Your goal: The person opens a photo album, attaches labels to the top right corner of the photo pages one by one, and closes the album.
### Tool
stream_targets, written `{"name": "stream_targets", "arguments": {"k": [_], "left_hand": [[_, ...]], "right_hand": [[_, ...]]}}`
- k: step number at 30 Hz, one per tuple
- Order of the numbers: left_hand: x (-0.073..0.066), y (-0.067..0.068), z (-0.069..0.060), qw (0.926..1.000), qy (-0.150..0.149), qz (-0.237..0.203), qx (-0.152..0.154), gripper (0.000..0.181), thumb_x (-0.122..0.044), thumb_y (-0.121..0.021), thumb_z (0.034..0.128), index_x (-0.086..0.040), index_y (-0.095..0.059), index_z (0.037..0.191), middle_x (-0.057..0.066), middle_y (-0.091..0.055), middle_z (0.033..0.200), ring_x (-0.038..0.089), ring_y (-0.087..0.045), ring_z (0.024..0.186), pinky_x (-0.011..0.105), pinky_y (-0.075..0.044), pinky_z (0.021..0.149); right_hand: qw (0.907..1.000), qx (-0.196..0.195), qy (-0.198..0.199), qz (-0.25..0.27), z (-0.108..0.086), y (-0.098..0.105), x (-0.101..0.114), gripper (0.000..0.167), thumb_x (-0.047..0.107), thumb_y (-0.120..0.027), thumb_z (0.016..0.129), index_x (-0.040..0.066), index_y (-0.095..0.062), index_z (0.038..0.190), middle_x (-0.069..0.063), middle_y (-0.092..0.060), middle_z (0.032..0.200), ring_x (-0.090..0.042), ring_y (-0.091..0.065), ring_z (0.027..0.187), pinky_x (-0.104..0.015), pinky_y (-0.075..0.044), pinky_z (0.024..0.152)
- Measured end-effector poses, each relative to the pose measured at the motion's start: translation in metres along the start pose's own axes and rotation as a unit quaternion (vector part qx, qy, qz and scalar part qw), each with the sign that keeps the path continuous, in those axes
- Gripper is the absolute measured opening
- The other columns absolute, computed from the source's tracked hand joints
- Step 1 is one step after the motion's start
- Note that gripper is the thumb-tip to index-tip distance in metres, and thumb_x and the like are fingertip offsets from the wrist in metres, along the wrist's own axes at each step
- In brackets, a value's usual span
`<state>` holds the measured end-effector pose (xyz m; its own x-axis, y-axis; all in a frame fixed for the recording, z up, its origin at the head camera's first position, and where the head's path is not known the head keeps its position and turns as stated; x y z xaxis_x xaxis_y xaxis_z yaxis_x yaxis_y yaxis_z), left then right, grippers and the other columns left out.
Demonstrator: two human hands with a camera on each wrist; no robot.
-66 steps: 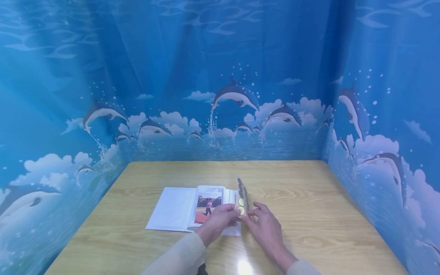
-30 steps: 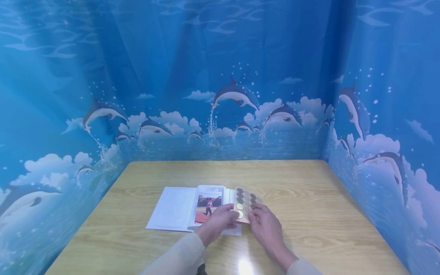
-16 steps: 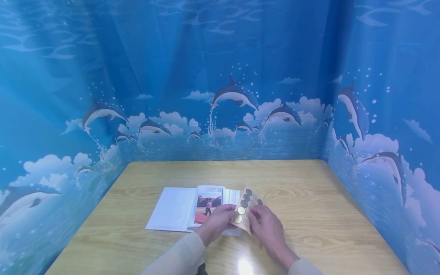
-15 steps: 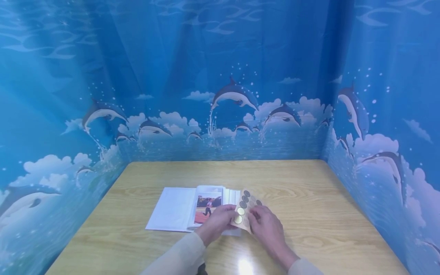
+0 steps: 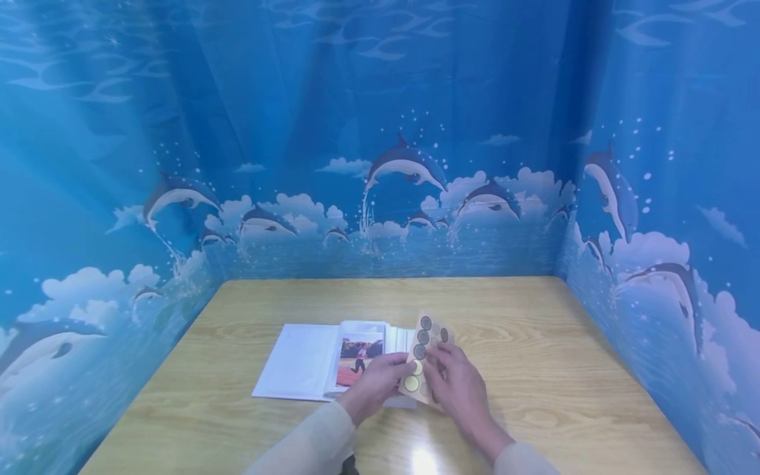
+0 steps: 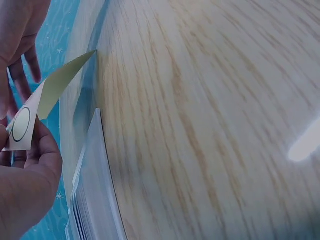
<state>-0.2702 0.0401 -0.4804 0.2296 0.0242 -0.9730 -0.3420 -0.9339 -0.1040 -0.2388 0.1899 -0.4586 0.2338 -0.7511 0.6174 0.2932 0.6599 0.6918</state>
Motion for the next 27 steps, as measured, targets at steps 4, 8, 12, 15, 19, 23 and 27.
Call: {"name": "stream_targets", "arguments": {"k": [4, 8, 12, 15, 19, 23, 27], "left_hand": [[-0.002, 0.000, 0.001, 0.9999, -0.003, 0.006, -0.007, 0.026, -0.011, -0.062, 0.0955, -0.005, -0.068, 0.120, 0.004, -0.071, 0.100, 0.018, -0.068, 0.086, 0.033, -0.059, 0.077], [-0.004, -0.001, 0.002, 1.0000, -0.004, 0.002, -0.004, 0.028, -0.010, -0.060, 0.0959, -0.005, -0.067, 0.122, 0.005, -0.071, 0.102, 0.019, -0.069, 0.087, 0.034, -0.059, 0.077], [-0.005, -0.003, 0.002, 0.9997, -0.008, 0.000, 0.022, 0.031, -0.009, -0.055, 0.0981, -0.002, -0.064, 0.127, 0.006, -0.071, 0.108, 0.020, -0.069, 0.091, 0.035, -0.059, 0.080], [-0.005, -0.005, 0.001, 0.9989, -0.013, 0.001, 0.046, 0.032, -0.009, -0.053, 0.0991, 0.000, -0.063, 0.128, 0.007, -0.070, 0.112, 0.021, -0.069, 0.094, 0.036, -0.059, 0.083], [-0.005, -0.004, -0.001, 0.9984, -0.015, 0.011, 0.052, 0.030, -0.009, -0.054, 0.0990, 0.000, -0.064, 0.126, 0.006, -0.071, 0.110, 0.020, -0.069, 0.093, 0.036, -0.058, 0.083], [-0.005, -0.003, -0.001, 0.9989, -0.018, 0.021, 0.039, 0.028, -0.008, -0.056, 0.0978, 0.000, -0.066, 0.123, 0.005, -0.072, 0.106, 0.018, -0.068, 0.089, 0.035, -0.059, 0.081], [-0.004, -0.004, 0.000, 0.9992, -0.014, 0.024, 0.029, 0.027, -0.007, -0.057, 0.0972, 0.000, -0.067, 0.121, 0.005, -0.072, 0.102, 0.016, -0.068, 0.085, 0.034, -0.059, 0.078]], "right_hand": [[0.9999, -0.009, 0.011, 0.002, 0.005, 0.002, 0.003, 0.032, 0.028, -0.070, 0.093, 0.010, -0.070, 0.120, -0.019, -0.057, 0.136, -0.044, -0.055, 0.121, -0.063, -0.046, 0.096], [0.9999, -0.011, 0.009, 0.002, 0.008, 0.003, 0.005, 0.032, 0.028, -0.072, 0.092, 0.010, -0.071, 0.117, -0.018, -0.057, 0.136, -0.043, -0.056, 0.120, -0.062, -0.046, 0.096], [0.9998, -0.014, 0.011, -0.008, 0.010, 0.004, 0.007, 0.035, 0.032, -0.076, 0.088, 0.009, -0.073, 0.114, -0.017, -0.059, 0.133, -0.041, -0.058, 0.118, -0.058, -0.049, 0.094], [0.9996, -0.019, 0.014, -0.014, 0.011, 0.005, 0.008, 0.034, 0.033, -0.077, 0.086, 0.008, -0.074, 0.109, -0.016, -0.061, 0.131, -0.039, -0.061, 0.114, -0.056, -0.051, 0.091], [0.9994, -0.021, 0.017, -0.020, 0.011, 0.006, 0.009, 0.030, 0.031, -0.078, 0.086, 0.009, -0.075, 0.105, -0.014, -0.062, 0.130, -0.037, -0.062, 0.111, -0.054, -0.052, 0.088], [0.9994, -0.020, 0.019, -0.020, 0.011, 0.006, 0.012, 0.025, 0.026, -0.076, 0.089, 0.008, -0.076, 0.105, -0.013, -0.062, 0.130, -0.037, -0.063, 0.110, -0.056, -0.052, 0.088], [0.9995, -0.020, 0.012, -0.021, 0.011, 0.007, 0.013, 0.020, 0.021, -0.073, 0.090, 0.007, -0.076, 0.104, -0.012, -0.063, 0.129, -0.037, -0.063, 0.110, -0.057, -0.052, 0.088]]}}
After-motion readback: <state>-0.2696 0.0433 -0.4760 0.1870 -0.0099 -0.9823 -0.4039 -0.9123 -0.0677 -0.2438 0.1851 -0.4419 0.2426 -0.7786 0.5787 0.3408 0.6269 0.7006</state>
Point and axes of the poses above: each hand's wrist, its own z-axis towards the middle knuckle, its own y-axis out of the back of the hand, x = y × z, the point moved 5 cm from there along z, towards the middle knuckle
